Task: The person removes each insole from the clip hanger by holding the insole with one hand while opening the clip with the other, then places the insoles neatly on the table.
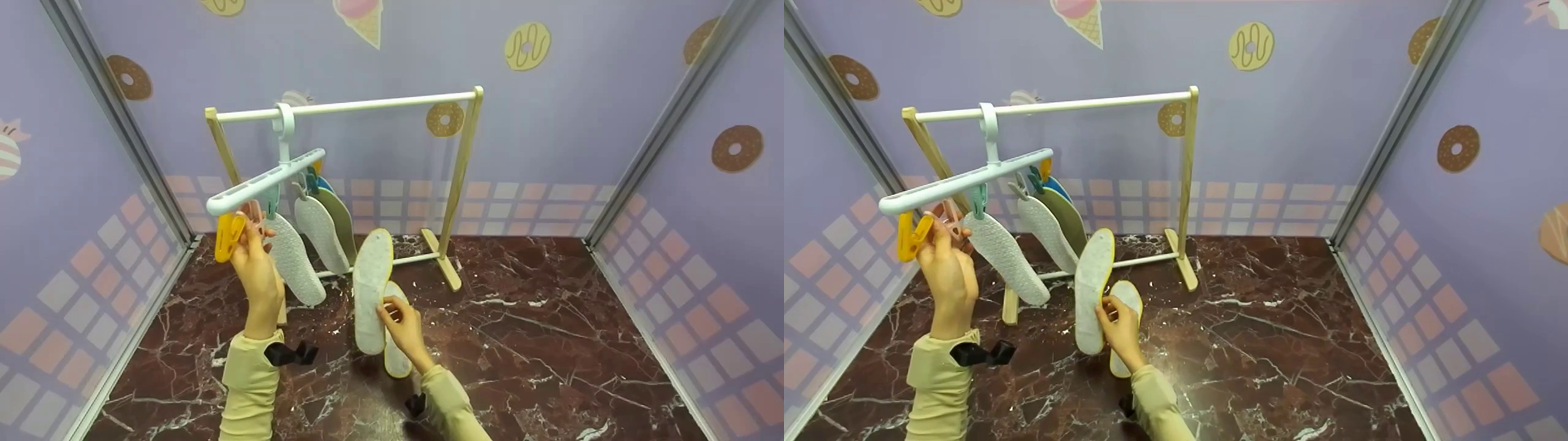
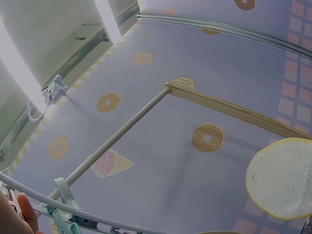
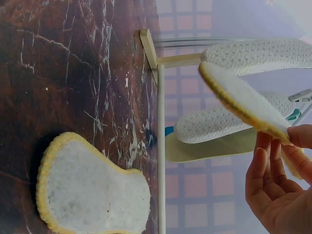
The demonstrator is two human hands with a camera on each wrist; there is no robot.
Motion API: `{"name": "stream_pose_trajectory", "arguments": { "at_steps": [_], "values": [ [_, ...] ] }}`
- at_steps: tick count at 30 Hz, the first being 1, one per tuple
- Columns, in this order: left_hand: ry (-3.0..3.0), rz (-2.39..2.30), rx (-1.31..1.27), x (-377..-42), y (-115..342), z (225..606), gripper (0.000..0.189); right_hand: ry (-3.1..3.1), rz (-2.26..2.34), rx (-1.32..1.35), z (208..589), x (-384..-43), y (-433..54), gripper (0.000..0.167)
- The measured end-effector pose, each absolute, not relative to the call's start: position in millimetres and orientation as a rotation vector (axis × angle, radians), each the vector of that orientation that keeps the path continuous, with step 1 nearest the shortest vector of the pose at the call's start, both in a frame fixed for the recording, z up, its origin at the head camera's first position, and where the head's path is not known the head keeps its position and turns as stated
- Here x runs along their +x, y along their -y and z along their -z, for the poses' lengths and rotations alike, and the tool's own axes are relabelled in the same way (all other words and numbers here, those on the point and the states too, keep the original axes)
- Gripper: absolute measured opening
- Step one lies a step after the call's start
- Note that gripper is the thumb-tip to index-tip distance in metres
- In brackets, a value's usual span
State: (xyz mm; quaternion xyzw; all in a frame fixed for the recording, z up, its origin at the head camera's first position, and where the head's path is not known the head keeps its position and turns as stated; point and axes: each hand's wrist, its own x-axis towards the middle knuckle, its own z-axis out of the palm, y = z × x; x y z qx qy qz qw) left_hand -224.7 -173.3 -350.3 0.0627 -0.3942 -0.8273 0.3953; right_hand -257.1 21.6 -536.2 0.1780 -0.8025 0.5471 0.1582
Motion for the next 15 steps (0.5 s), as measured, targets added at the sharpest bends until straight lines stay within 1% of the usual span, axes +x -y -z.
{"name": "stream_pose_trajectory", "arguments": {
  "at_steps": [8,15],
  "values": [
    [0.935,2.107,0.102,-226.4,173.8,352.4,0.021,2.294,-1.604,0.504,538.9,-259.4,-26.9,0.013],
    [1.014,2.097,0.106,-225.7,174.3,353.7,0.034,2.303,-1.639,0.478,542.1,-260.1,-30.4,0.014]
  ]
}}
